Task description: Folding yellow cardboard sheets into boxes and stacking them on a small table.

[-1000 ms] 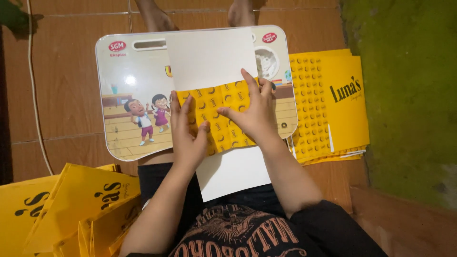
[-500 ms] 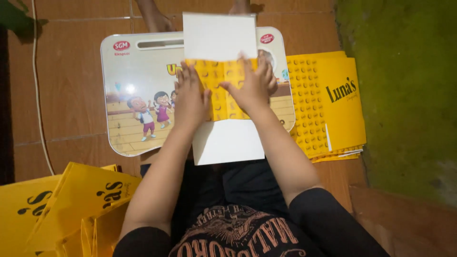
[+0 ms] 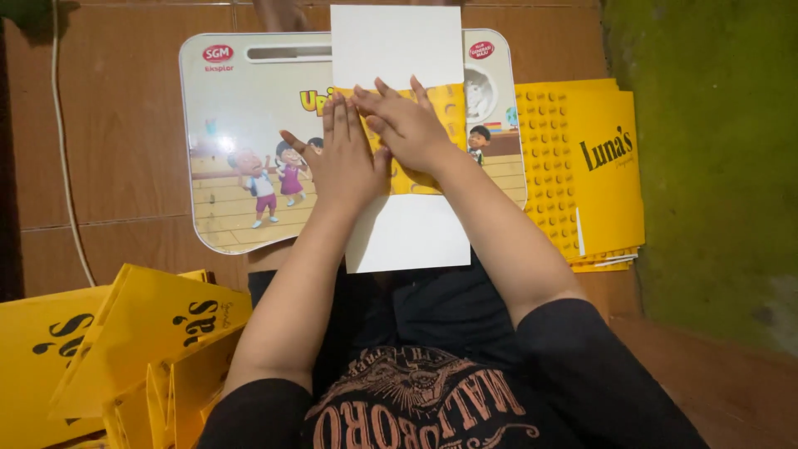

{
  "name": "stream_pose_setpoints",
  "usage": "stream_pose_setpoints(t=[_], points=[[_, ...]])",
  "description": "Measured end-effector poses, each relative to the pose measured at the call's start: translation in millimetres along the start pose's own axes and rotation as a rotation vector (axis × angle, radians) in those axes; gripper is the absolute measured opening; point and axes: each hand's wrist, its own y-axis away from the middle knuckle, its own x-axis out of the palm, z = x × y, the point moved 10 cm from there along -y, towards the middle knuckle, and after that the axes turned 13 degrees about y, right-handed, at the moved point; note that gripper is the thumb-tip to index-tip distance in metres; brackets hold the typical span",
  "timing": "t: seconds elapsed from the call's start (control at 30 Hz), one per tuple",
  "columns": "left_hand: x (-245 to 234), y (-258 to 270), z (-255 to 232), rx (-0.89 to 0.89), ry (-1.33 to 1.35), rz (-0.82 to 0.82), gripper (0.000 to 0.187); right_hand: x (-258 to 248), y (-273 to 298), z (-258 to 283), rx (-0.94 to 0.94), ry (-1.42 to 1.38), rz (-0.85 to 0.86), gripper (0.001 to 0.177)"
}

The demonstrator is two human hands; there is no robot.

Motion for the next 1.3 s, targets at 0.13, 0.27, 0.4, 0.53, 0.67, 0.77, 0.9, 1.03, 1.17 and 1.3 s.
stream_pose_setpoints(t=[0.13, 0.27, 0.4, 0.53, 0.67, 0.77, 0.9, 1.03, 1.17, 1.3], points=[[-5.0, 11.7, 0.9, 0.047, 0.009, -0.050, 0.080, 22.8, -10.7, 2.6, 0.066, 0.258, 0.181, 0.059], [-2.1, 48.7, -9.7, 0.011, -0.054, 0.052, 0.085, 17.5, -9.4, 17.5, 0.104, 0.385, 0.189, 0.066], [15.4, 90.1, -5.8, 0.010, -0.128, 0.098, 0.099, 16.7, -17.6, 27.5, 0.221, 0.465, 0.271, 0.069], [2.7, 125.6, -14.4, -0.013, -0.131, 0.095, 0.096, 20.1, -19.9, 25.5, 0.261, 0.464, 0.266, 0.066], [-8.7, 143.3, -16.3, -0.025, -0.162, 0.023, 0.092, 26.2, -21.1, 12.2, 0.250, 0.463, 0.185, 0.055], [-17.9, 143.7, -13.5, -0.035, -0.140, 0.018, 0.085, 36.9, -20.3, 7.5, 0.218, 0.471, 0.234, 0.076], [-22.7, 136.9, -16.9, -0.022, -0.123, 0.060, 0.080, 42.4, -14.8, 12.1, 0.136, 0.493, 0.373, 0.121], [-26.6, 136.0, -19.4, 0.029, -0.150, -0.013, 0.076, 45.8, -14.0, 11.8, 0.129, 0.493, 0.331, 0.110], [-32.4, 133.5, -25.9, 0.080, -0.175, -0.060, 0.068, 34.6, -36.8, 0.3, 0.317, 0.503, 0.216, 0.095], [-34.8, 133.9, -25.9, 0.079, -0.149, -0.064, 0.068, 38.2, -59.9, -24.2, 0.515, 0.543, 0.200, 0.100]])
